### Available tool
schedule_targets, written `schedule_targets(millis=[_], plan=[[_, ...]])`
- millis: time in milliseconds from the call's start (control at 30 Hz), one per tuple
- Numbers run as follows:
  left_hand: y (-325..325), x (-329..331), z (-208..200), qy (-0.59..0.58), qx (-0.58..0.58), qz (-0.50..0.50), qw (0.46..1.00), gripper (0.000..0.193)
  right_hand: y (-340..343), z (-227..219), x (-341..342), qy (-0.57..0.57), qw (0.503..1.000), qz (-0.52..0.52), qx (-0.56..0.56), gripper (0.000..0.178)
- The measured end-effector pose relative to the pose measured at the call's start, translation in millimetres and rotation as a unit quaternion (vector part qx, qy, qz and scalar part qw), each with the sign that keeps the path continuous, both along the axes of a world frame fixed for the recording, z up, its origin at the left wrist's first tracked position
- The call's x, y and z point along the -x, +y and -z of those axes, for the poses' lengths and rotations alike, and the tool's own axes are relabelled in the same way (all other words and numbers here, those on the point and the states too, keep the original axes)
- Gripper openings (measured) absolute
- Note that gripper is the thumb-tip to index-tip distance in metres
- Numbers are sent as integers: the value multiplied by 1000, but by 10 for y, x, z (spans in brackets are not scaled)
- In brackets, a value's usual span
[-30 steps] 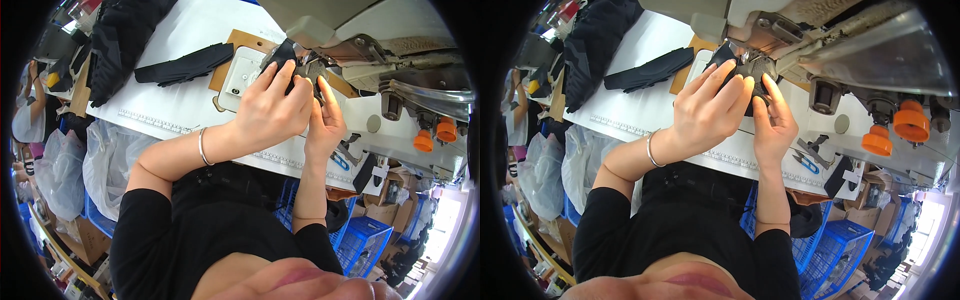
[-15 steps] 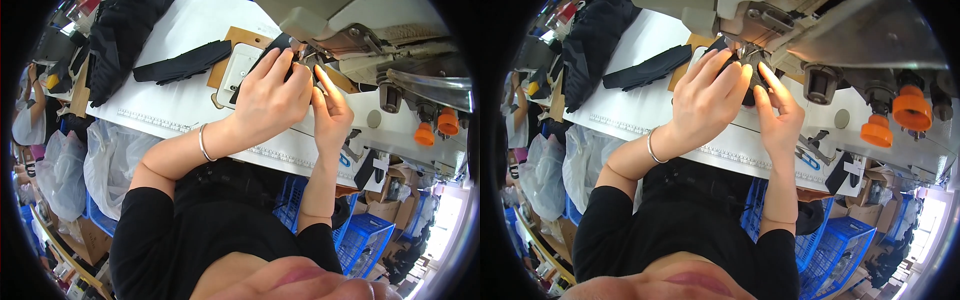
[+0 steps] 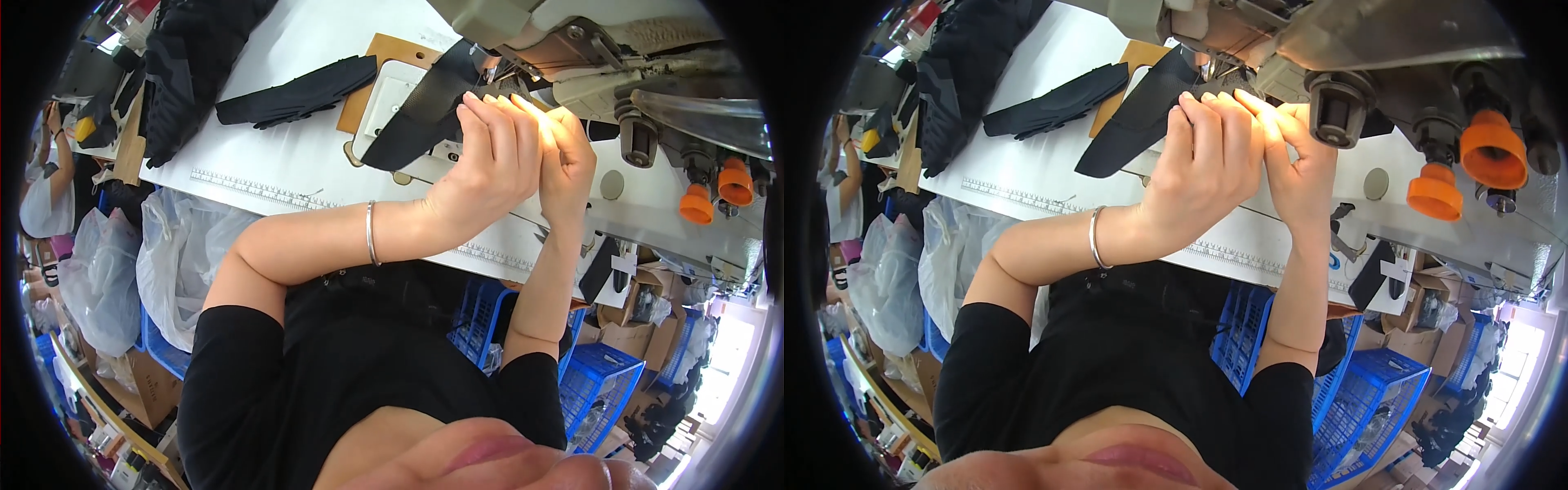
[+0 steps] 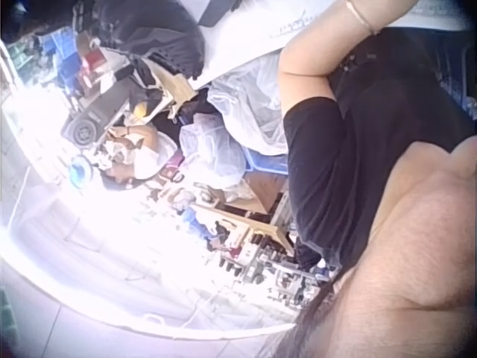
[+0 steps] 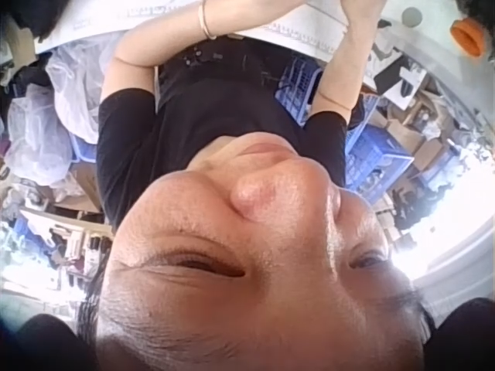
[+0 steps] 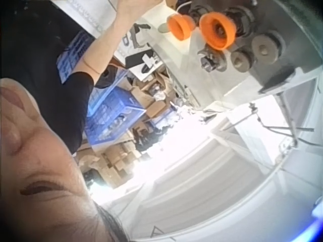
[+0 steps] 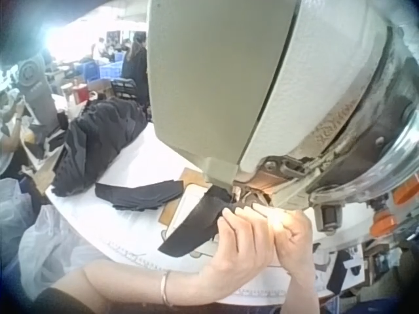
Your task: Stitching components of a black shoe using an industrial sewing machine in a factory setting.
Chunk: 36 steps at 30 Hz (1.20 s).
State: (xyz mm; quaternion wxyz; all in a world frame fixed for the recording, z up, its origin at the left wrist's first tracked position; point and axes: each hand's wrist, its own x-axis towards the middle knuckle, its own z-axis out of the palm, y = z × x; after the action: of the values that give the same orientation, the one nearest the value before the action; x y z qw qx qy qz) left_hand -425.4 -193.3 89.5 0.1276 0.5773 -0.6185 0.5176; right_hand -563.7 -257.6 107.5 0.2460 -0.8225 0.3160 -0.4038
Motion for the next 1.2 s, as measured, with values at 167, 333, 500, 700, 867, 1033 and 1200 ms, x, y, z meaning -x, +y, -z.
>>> schedule_targets(millis=[167, 333, 500, 700, 867, 1033, 1200], plan=[[-5, -25, -19, 24, 9, 27, 999, 17, 19, -62, -18, 6, 1000, -9, 26, 16], [-69, -168, 2, -20, 35, 74, 996, 26, 14, -89, -23, 9, 1000, -10, 16, 20], [-54, -316, -10, 9, 23, 135, 991, 24, 61, -113, -57, 10, 1000, -6, 6, 29], [-33, -506, -2, 29, 15, 205, 978, 24, 151, -159, -77, 51, 999, 4, 15, 29], [1, -591, -55, 68, -19, 218, 973, 14, 154, -172, -89, 84, 993, 13, 79, 29], [-63, -675, -55, 98, -5, 276, 956, 18, 168, -196, -79, 107, 988, 23, 108, 28], [-129, -858, -83, 127, -53, 334, 932, 25, 154, -213, -82, 134, 981, 28, 136, 28]])
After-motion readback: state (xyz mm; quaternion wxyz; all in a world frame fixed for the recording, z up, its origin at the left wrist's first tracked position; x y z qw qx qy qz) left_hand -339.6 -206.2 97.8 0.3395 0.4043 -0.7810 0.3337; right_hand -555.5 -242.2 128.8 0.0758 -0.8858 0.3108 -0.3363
